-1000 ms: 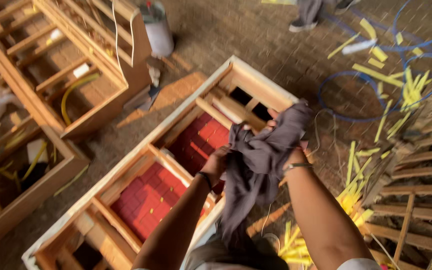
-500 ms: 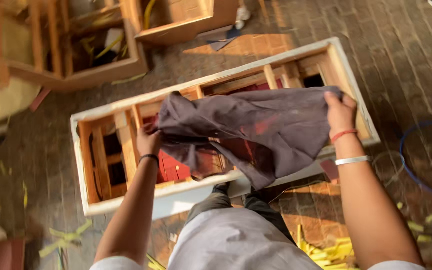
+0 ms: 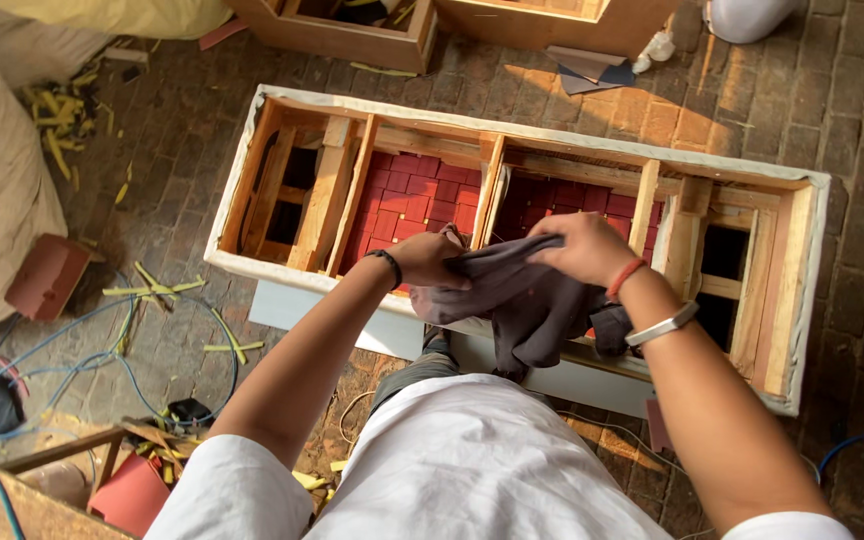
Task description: The person works on a wooden sofa frame with red woven webbing, positioning and pressing the frame sections together by hand. They pick up a pneumatic nail gun from the workbench, carry it to the frame, and later drape a cloth over the sofa and staple the fabric along its edge with the nail gun.
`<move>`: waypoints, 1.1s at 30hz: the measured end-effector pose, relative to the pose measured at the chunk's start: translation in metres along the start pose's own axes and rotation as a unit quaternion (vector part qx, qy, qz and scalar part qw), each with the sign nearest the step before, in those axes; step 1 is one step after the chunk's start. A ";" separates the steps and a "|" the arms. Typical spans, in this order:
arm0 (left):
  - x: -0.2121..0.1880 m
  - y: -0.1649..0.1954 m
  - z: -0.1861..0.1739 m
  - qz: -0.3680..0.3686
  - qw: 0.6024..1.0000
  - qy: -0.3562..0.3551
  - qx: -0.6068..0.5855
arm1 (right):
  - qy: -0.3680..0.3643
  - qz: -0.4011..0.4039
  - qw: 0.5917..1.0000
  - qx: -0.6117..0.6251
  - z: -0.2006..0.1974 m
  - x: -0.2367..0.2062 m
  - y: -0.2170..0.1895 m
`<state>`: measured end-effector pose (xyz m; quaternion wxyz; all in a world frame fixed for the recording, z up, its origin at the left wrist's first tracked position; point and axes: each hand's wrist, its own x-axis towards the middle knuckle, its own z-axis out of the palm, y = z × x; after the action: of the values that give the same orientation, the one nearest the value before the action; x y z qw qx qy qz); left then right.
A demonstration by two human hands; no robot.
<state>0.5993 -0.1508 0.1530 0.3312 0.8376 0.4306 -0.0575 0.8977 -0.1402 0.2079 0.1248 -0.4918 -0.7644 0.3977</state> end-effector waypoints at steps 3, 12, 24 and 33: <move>-0.025 -0.029 0.007 -0.114 0.991 -0.039 0.054 | 0.127 0.006 0.991 -0.032 -0.024 0.001 0.010; -0.126 -0.111 -0.023 -0.331 0.942 -0.017 0.051 | 0.464 -0.127 0.865 -0.143 -0.164 0.053 0.101; -0.153 -0.313 -0.216 -0.372 0.786 0.491 -0.052 | 0.427 0.055 0.898 -0.091 -0.158 0.204 0.026; -0.138 -0.422 -0.465 -0.138 0.670 0.718 -0.124 | 0.362 0.290 0.885 -0.047 -0.054 0.270 0.042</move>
<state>0.1051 0.2095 0.3522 0.0086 0.5024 0.6495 0.5707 0.8263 0.1242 0.1583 0.2483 -0.8063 -0.5079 0.1740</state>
